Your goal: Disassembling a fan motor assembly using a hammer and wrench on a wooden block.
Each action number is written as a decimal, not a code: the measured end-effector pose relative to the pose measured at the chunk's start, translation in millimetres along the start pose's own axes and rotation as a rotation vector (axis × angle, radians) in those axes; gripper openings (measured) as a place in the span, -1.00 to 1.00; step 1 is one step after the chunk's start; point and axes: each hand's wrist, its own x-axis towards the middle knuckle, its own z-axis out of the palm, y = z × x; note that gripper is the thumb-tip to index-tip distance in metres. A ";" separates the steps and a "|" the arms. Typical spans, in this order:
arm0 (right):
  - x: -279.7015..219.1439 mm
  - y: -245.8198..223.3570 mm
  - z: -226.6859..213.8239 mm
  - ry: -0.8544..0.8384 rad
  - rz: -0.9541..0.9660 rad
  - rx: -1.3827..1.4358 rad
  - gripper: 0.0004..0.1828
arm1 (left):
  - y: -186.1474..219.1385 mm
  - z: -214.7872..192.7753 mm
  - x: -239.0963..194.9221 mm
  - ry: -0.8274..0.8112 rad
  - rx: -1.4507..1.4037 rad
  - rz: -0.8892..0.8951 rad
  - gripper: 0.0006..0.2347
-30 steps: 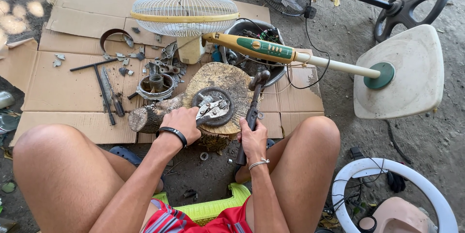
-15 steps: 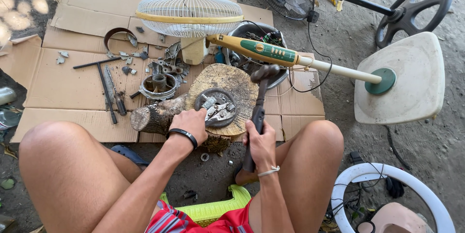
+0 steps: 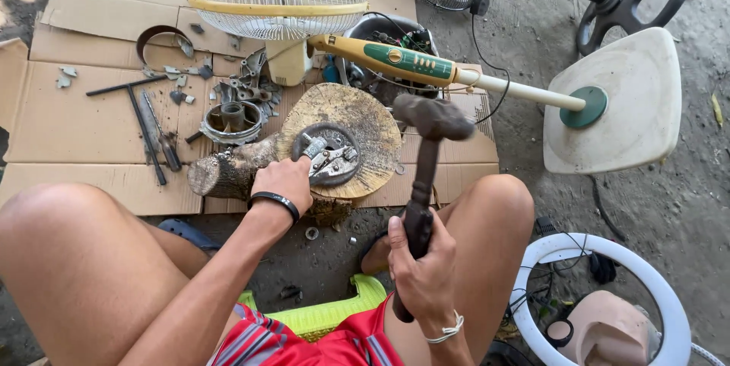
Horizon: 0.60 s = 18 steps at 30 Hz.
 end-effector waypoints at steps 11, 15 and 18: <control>-1.1 66.2 31.7 0.039 0.200 -0.177 -0.92 | 4.0 8.1 2.7 -0.048 0.047 0.000 -0.84; -5.9 70.7 26.9 -0.005 0.176 -0.136 -0.94 | 10.5 11.2 -4.6 -0.042 0.053 0.050 -0.87; -11.2 70.8 28.5 0.037 0.209 -0.100 -0.93 | 5.0 14.1 0.5 -0.061 0.083 0.025 -0.84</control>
